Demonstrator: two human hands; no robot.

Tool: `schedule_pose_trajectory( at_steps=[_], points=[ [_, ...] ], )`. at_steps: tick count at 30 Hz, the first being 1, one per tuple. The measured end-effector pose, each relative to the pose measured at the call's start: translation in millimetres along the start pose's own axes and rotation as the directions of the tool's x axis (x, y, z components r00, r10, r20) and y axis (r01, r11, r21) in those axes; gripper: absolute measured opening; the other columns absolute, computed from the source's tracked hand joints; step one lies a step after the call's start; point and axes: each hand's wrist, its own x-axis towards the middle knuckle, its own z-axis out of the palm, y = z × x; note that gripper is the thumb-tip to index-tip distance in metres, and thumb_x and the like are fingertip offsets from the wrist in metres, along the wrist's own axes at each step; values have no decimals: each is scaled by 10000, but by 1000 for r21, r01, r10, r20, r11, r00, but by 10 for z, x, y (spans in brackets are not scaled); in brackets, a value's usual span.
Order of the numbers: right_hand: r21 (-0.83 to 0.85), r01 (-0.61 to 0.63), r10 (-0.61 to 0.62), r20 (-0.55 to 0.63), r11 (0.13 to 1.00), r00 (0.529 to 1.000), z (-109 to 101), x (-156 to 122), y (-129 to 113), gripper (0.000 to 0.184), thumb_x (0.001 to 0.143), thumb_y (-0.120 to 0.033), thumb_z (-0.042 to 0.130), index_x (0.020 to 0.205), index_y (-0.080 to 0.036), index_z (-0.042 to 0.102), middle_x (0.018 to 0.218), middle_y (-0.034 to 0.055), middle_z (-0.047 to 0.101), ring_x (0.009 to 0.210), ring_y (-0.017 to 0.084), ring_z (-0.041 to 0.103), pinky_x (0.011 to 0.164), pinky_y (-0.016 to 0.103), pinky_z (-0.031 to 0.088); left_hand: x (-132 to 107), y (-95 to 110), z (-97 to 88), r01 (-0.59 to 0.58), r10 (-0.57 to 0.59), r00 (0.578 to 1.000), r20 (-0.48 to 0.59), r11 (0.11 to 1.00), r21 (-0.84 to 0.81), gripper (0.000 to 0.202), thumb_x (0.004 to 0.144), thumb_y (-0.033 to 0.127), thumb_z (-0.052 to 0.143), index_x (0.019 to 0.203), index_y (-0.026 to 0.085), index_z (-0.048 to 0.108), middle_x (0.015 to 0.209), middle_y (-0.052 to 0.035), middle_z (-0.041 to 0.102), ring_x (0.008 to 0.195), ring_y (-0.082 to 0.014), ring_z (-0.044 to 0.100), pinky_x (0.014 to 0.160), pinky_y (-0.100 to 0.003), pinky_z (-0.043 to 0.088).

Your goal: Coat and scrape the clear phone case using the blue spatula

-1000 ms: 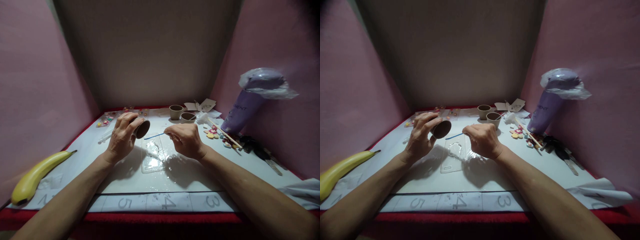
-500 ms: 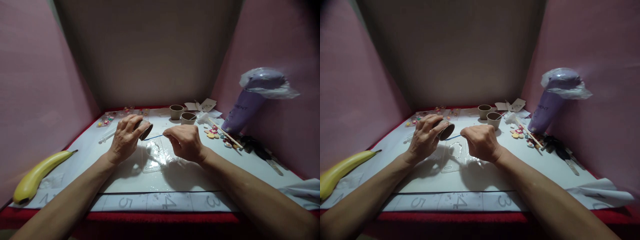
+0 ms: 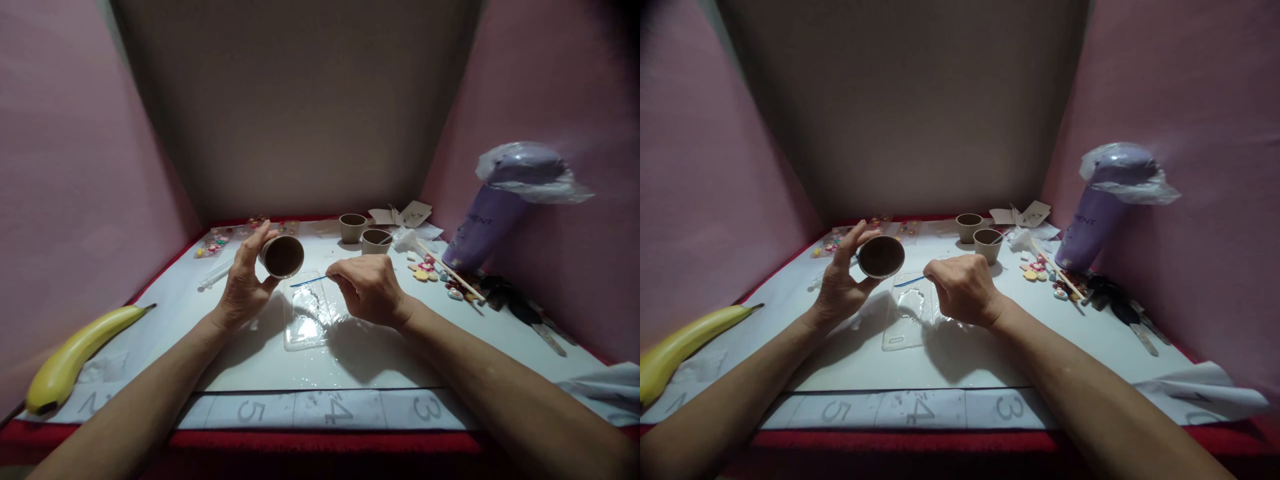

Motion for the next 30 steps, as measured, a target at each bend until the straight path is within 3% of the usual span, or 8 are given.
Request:
schedule_pose_trajectory(
  at_steps=[4,10,14,25,27,30],
  points=[
    [8,-11,11,15,1000,1000,12,-9,1,176,766,-85,466,736,-172,615,581,-14,619,501,114,526,538,254,325,-13,19,14,37,-34,999,37,995,-91,760,768,176,711,1427,242,340,1315,-130,564,1217,-266,544,1039,-482,442],
    [33,-14,14,15,999,1000,18,-14,-1,171,766,-79,469,752,-167,615,599,-6,634,516,118,547,544,254,340,17,38,-5,-68,68,998,1,998,-18,610,771,150,706,1312,252,443,1279,-112,568,1208,-268,530,1020,-519,445],
    [37,-13,13,8,999,1000,9,-5,-6,167,764,-81,470,748,-162,616,591,-6,632,505,117,545,534,254,334,14,42,-4,-54,54,999,-5,998,-33,604,767,147,710,1300,256,446,1282,-106,564,1210,-267,526,1032,-517,429],
    [11,-22,21,24,1000,999,7,-9,14,141,773,-109,482,732,-158,607,553,-8,603,470,113,503,516,260,284,-14,10,42,183,-185,983,6,971,-154,656,663,210,805,1231,259,480,1175,-48,612,1073,-222,588,966,-432,456],
    [3,-23,23,35,1000,999,7,-9,16,145,784,-118,477,724,-158,603,543,-9,593,465,111,492,516,261,274,-4,-12,45,275,-278,961,19,940,-203,650,643,236,815,1207,255,493,1159,-45,620,1068,-229,588,962,-445,450],
    [-10,-32,32,62,999,998,6,-14,29,171,812,-139,456,715,-161,595,521,-14,573,453,106,470,516,261,257,16,-69,45,448,-468,883,34,820,-357,657,597,295,835,1166,249,510,1141,-51,624,1053,-244,590,900,-431,478]
  ],
)
